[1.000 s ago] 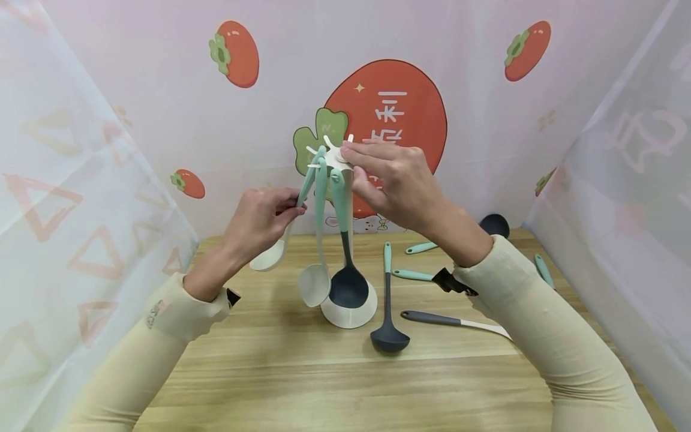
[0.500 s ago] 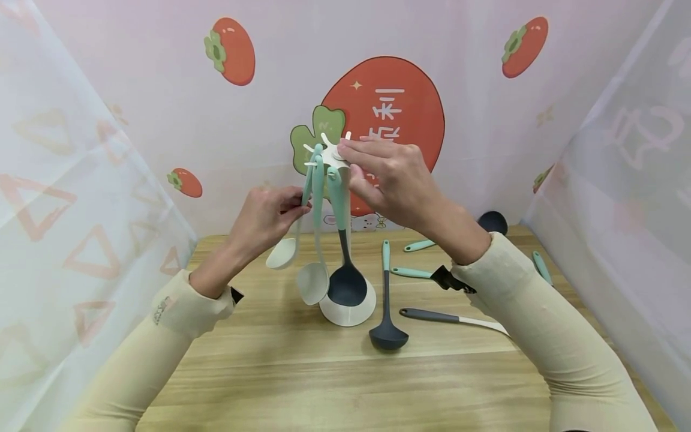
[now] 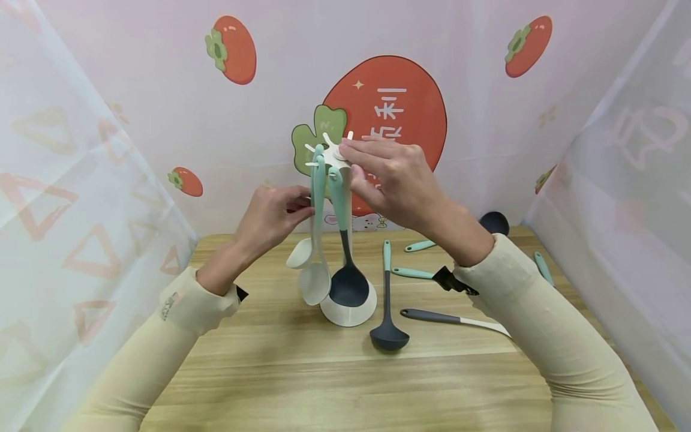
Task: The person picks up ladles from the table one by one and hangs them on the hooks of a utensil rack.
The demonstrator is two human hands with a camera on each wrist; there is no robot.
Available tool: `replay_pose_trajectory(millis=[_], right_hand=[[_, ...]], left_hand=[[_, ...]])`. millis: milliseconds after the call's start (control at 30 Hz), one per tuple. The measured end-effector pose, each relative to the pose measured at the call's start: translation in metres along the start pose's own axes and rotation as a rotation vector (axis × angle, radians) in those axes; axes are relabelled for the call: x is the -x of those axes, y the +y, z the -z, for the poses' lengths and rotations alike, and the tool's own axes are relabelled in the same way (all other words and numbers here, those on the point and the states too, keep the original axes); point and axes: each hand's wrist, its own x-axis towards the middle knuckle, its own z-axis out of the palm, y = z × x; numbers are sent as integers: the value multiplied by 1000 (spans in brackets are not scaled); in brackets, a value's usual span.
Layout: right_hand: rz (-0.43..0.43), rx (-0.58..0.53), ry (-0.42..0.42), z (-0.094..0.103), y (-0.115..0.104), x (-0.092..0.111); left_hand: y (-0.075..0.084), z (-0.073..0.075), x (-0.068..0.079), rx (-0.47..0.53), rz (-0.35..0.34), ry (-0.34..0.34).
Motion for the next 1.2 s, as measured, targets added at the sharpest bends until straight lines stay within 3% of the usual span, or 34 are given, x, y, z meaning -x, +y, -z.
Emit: replay_pose_trajectory(millis=[367,500,833,1033,1200], right_hand=[[14,28,-21,1,-1,-1],[16,34,-17,0,-1,-1],[17,37,-25,2,0,-1],[24,36,-40,4,-1,-3],[28,16,-40,4,0,-3]], left_hand=[[-1,0,0,-47,11,-25],[-2,4,4,-84,-6,-3],[3,24,12,-147,-9,154],[14,34,13,-166,-96,313],[27,39,11,-159,-184,394]])
